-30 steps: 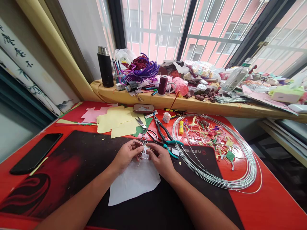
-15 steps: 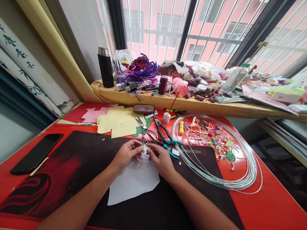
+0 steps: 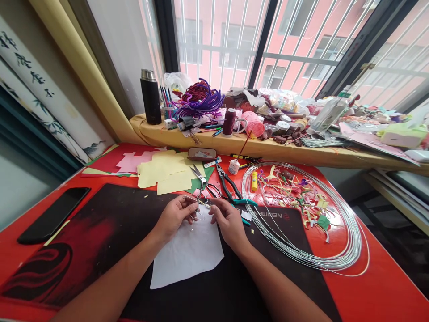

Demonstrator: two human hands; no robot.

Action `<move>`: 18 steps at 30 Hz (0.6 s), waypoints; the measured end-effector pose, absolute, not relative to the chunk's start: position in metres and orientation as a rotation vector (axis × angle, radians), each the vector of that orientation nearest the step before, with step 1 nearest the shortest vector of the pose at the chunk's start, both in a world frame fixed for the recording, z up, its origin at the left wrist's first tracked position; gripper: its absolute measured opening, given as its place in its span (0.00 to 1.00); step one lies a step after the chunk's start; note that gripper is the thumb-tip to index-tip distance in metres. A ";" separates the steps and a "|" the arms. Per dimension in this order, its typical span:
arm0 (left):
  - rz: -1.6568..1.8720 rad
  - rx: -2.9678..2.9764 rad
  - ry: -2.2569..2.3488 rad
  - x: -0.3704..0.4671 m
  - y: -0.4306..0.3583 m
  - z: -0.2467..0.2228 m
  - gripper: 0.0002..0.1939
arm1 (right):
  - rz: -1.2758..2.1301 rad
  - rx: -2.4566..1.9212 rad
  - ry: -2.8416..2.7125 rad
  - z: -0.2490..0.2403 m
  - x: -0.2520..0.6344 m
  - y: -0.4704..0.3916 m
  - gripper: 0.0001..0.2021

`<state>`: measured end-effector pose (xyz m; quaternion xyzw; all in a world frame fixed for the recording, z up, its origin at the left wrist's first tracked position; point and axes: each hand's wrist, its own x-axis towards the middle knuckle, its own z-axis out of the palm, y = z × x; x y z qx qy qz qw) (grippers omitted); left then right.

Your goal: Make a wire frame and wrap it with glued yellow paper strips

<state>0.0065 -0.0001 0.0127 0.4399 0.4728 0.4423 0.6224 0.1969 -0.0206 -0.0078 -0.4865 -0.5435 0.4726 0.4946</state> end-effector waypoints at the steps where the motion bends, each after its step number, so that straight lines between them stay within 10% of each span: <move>1: 1.016 1.013 1.085 0.007 0.000 0.012 0.21 | 1.149 -1.176 -1.316 -0.008 0.197 -0.020 0.17; 18: 1.018 1.031 1.078 0.008 0.000 0.013 0.20 | 1.169 -1.186 -1.309 -0.007 0.197 -0.021 0.15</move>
